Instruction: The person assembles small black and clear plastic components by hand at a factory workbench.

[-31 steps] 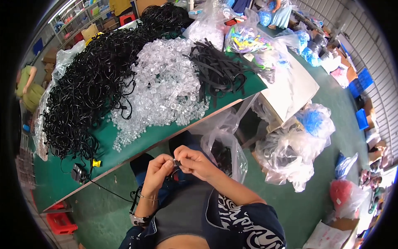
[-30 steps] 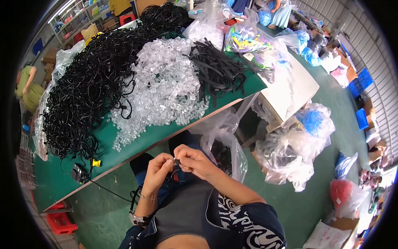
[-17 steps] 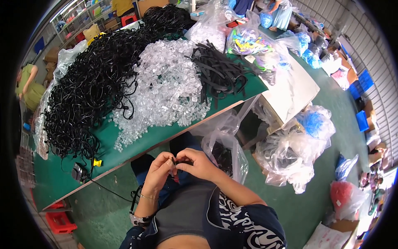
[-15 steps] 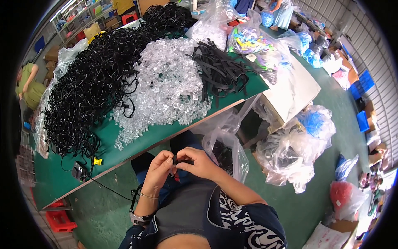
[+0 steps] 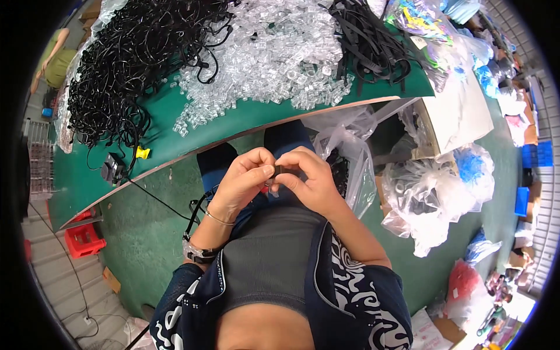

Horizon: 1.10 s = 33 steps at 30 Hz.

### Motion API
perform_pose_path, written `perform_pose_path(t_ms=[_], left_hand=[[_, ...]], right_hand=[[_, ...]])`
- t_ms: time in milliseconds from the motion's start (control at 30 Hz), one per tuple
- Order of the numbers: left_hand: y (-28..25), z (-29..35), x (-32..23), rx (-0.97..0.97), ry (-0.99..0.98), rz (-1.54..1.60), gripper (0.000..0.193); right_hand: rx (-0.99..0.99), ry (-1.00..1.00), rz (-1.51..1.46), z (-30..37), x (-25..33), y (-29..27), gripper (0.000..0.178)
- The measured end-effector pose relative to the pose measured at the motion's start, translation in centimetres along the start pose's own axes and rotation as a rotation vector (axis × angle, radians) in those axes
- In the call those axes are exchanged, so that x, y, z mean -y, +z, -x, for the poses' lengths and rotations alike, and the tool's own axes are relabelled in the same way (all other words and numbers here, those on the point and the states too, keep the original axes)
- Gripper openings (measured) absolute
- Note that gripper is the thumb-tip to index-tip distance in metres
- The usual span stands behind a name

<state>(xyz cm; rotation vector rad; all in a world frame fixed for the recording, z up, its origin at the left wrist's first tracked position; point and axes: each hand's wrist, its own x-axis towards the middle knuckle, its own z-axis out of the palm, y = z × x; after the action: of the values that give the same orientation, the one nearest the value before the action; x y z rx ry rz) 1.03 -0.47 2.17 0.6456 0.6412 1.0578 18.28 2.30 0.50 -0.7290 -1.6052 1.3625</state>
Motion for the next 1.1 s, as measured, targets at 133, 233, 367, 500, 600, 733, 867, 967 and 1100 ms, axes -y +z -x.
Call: perform_pose_path(t_ms=[133, 233, 367, 500, 600, 733, 867, 967, 1100], left_hand=[[-0.2, 0.3, -0.3, -0.050, -0.035, -0.077, 0.013], [-0.5, 0.3, -0.6, -0.048, -0.063, -0.154, 0.016], [-1.6, -0.2, -0.1, 0.011, -0.070, -0.184, 0.020], [-0.9, -0.3, -0.2, 0.024, -0.006, -0.199, 0.019], [-1.3, -0.2, 0.6, -0.076, 0.092, -0.187, 0.013], [-1.5, 0.5, 1.3, -0.114, 0.169, -0.424, 0.012], [-1.6, 0.6, 1.0, -0.077, 0.097, -0.538, 0.014], [-1.0, 0.3, 0.2, 0.052, 0.099, -0.873, 0.018], [-0.5, 0.5, 0.4, 0.064, 0.135, -0.709, 0.020]], right_hand=[[0.048, -0.143, 0.255, -1.0, 0.8, 0.0, 0.021], [0.053, -0.200, 0.317, -1.3, 0.7, 0.0, 0.022], [0.086, -0.191, 0.322, -1.7, 0.6, -0.1, 0.025], [0.028, -0.301, 0.384, -2.3, 1.6, -0.2, 0.020], [-0.081, -0.113, 0.353, -1.7, 1.5, -0.4, 0.013], [0.193, 0.104, 0.151, -1.0, 0.5, -0.6, 0.020], [0.195, 0.204, 0.053, -0.5, 0.8, -0.6, 0.025], [0.216, 0.211, 0.000, -0.1, 0.5, -0.4, 0.028], [0.160, 0.415, -0.297, 0.5, 1.4, 0.2, 0.029]])
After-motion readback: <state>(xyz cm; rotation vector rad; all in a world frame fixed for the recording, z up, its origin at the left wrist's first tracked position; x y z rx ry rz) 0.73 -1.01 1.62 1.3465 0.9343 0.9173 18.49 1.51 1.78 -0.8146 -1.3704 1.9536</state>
